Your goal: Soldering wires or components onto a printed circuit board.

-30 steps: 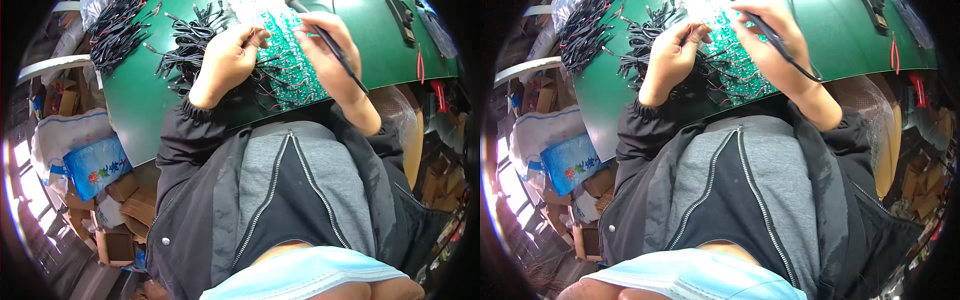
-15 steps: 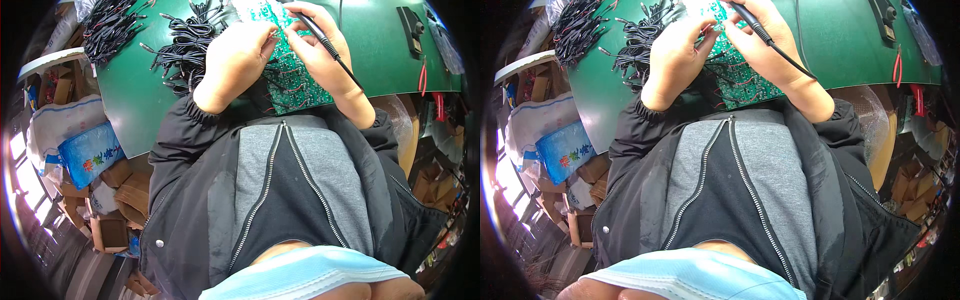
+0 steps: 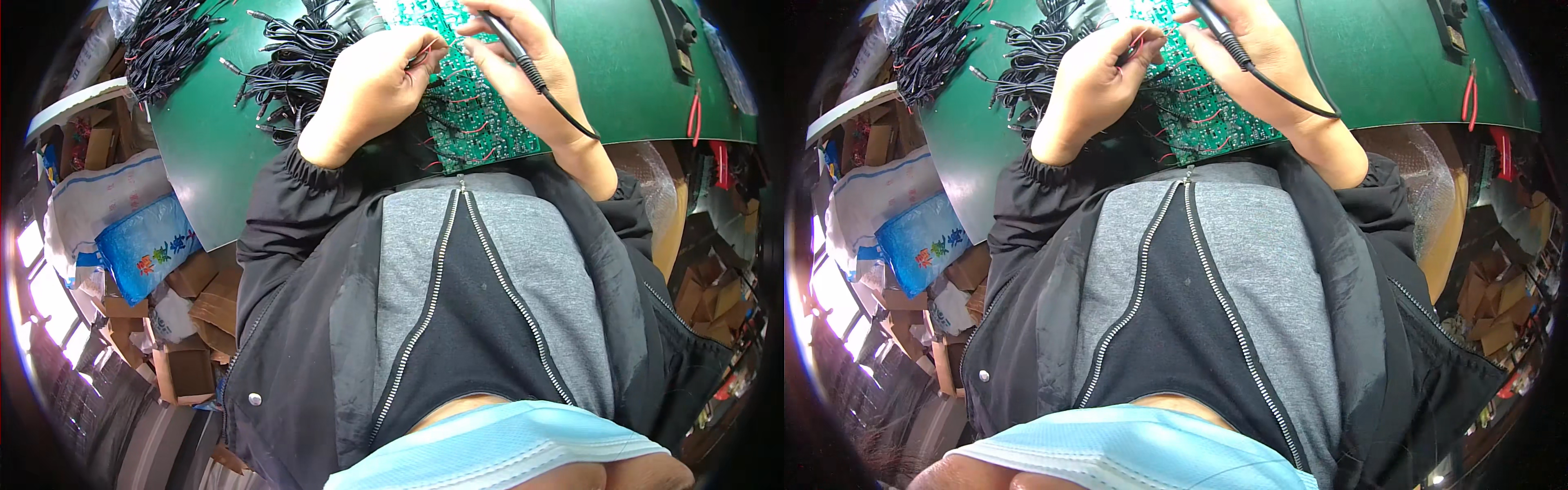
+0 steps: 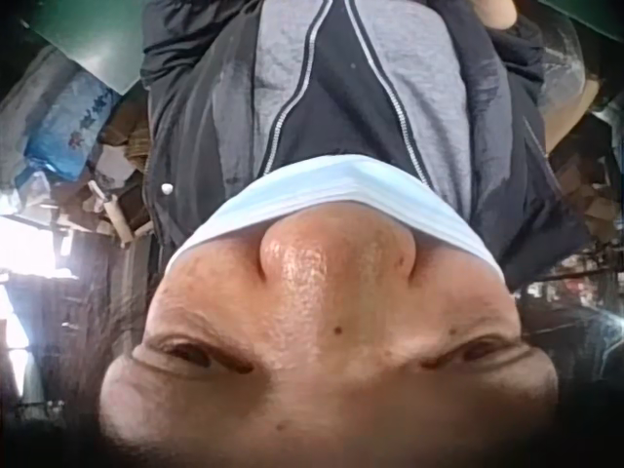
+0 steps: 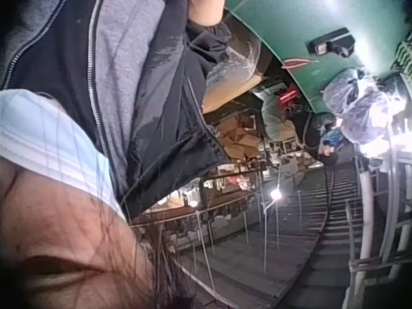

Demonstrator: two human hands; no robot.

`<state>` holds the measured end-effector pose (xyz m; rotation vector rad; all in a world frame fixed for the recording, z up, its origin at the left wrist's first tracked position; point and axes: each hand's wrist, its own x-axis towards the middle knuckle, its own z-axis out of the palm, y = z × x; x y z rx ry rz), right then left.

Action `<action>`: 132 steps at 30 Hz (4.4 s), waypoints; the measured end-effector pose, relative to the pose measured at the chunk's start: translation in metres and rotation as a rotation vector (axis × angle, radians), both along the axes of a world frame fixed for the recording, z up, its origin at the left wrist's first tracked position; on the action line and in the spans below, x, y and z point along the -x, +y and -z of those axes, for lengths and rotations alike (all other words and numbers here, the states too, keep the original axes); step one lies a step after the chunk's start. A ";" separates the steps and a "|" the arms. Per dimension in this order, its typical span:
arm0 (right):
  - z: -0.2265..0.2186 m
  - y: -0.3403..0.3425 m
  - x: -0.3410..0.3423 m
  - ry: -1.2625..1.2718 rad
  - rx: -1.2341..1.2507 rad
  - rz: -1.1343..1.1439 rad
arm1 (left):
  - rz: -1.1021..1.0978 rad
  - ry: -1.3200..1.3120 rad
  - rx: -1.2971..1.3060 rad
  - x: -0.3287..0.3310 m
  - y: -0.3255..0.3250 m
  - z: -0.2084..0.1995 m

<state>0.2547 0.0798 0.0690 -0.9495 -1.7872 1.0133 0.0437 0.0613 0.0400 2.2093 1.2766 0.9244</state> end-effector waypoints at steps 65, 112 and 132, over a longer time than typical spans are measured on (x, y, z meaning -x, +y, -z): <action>-0.056 -0.020 -0.064 -0.437 -0.038 -0.142 | -0.148 0.240 0.057 -0.025 0.014 -0.007; -0.014 -0.013 -0.061 -0.160 -0.028 0.151 | -0.070 0.244 -0.087 -0.020 0.012 0.011; -0.031 -0.035 -0.076 -0.135 0.307 0.138 | -0.112 0.251 0.027 -0.030 0.008 -0.013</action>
